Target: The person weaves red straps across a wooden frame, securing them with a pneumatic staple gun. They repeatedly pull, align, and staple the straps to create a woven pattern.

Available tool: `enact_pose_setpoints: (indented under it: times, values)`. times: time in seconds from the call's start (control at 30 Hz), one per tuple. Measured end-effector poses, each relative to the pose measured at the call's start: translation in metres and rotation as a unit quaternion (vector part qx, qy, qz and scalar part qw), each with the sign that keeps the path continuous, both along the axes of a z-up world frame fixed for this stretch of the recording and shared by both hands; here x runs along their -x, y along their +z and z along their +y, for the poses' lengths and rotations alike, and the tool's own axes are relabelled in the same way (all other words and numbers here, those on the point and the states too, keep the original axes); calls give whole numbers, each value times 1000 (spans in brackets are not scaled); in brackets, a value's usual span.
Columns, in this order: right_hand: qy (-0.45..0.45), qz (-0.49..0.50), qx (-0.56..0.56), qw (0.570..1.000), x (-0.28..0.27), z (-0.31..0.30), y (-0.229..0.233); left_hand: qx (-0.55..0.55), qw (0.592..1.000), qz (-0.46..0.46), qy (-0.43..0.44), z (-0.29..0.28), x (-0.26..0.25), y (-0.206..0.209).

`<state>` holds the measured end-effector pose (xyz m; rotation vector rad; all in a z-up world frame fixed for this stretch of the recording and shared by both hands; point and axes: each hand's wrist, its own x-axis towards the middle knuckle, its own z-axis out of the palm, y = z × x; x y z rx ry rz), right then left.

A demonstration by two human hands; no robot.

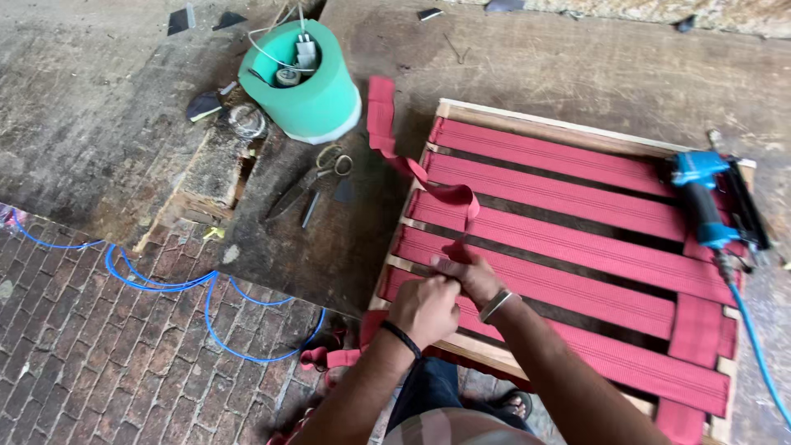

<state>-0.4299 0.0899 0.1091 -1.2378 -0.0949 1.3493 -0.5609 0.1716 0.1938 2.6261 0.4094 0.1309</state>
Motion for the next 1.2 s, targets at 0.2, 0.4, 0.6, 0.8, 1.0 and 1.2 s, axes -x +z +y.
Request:
enact_pose_setpoints:
  times: [0.2, 0.4, 0.6, 0.8, 1.0, 1.2]
  values:
    - [-108, 131, -73, 983, -13, -109, 19, 62, 981, 69, -172, -81, 6, 24]
    - [-204, 102, -67, 971, -19, -226, 32, 439, 871, 156, -157, -139, -8, -38]
    - [-89, 36, -104, 990, 25, -326, 16, 747, 655, 84, 75, -187, -64, -101]
    - [181, -158, 47, 969, 66, -371, -15, 787, 596, -62, 145, -192, -134, -93]
    - [-25, -277, 92, 956, 58, -395, -14, 613, 788, -32, 53, -188, -131, -64]
    - [-309, -111, -25, 944, -1, -375, 8, 453, 860, 167, -167, -267, -59, -92]
